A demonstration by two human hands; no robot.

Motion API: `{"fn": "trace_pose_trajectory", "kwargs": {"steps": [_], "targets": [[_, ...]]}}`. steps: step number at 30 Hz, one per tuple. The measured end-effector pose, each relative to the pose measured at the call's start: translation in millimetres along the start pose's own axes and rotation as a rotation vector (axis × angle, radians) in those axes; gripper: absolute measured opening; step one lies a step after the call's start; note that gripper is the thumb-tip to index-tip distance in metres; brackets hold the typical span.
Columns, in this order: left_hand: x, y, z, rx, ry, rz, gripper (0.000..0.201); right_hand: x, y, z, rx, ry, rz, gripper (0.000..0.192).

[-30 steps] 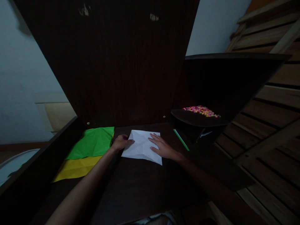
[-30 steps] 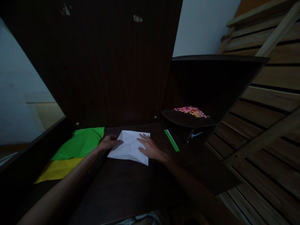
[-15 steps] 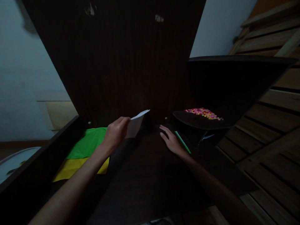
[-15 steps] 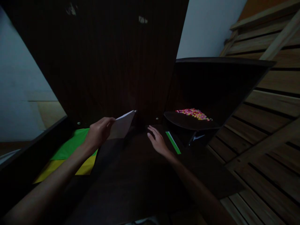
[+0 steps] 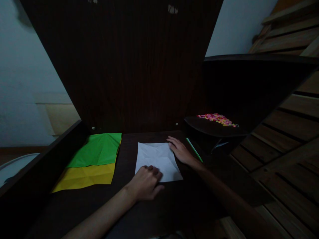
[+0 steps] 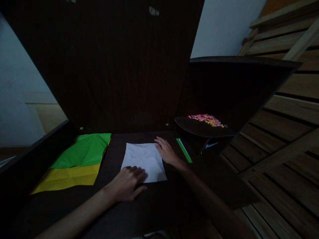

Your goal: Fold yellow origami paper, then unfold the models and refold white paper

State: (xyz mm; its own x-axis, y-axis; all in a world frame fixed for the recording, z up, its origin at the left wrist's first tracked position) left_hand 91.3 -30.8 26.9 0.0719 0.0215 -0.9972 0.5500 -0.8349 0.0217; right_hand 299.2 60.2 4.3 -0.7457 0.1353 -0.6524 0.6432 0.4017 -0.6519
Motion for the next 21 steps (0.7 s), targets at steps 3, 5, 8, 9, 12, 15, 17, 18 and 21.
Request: {"fn": "trace_pose_trajectory", "kwargs": {"steps": [3,5,8,9,12,15,17,18,21], "targets": [[-5.1,-15.4,-3.7,-0.143,0.069,0.145,0.042,24.6,-14.9,10.9,-0.098,-0.234,0.162,0.051],[-1.7,-30.8,-8.2,-0.294,0.130,0.209,0.046,37.8,-22.9,15.9,-0.174,-0.307,0.202,0.051],[18.5,-47.4,-14.4,-0.361,0.203,0.237,0.057,52.8,-30.5,20.5,-0.259,-0.377,0.242,0.052],[27.6,-50.2,-15.7,-0.345,0.198,0.231,0.063,56.4,-31.7,21.6,-0.266,-0.401,0.260,0.053],[50.6,-54.5,-15.6,-0.327,0.145,0.189,0.072,62.3,-32.4,23.7,-0.228,-0.468,0.330,0.058],[57.6,-55.1,-12.5,-0.317,0.113,0.159,0.076,61.9,-31.4,23.2,-0.198,-0.496,0.375,0.060],[56.1,-55.1,-10.4,-0.306,0.093,0.159,0.079,60.2,-29.3,21.2,-0.189,-0.496,0.381,0.060],[54.8,-55.2,-9.4,-0.298,0.085,0.164,0.080,59.2,-27.9,19.8,-0.186,-0.490,0.381,0.060],[51.3,-55.6,-6.3,-0.274,0.081,0.183,0.080,56.1,-22.7,14.7,-0.185,-0.470,0.369,0.062]]}}
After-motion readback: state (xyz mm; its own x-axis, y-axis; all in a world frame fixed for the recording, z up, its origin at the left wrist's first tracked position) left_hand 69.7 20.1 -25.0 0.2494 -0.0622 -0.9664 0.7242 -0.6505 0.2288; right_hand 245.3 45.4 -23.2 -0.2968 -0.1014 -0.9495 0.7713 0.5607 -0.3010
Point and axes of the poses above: each hand's wrist, its own z-axis away from the middle knuckle, its own x-axis out of the palm, y = z × x, the point moved 3 cm from there along -z, towards the middle knuckle, and after that the axes turned 1 degree about -y, right-handed, at the moved point
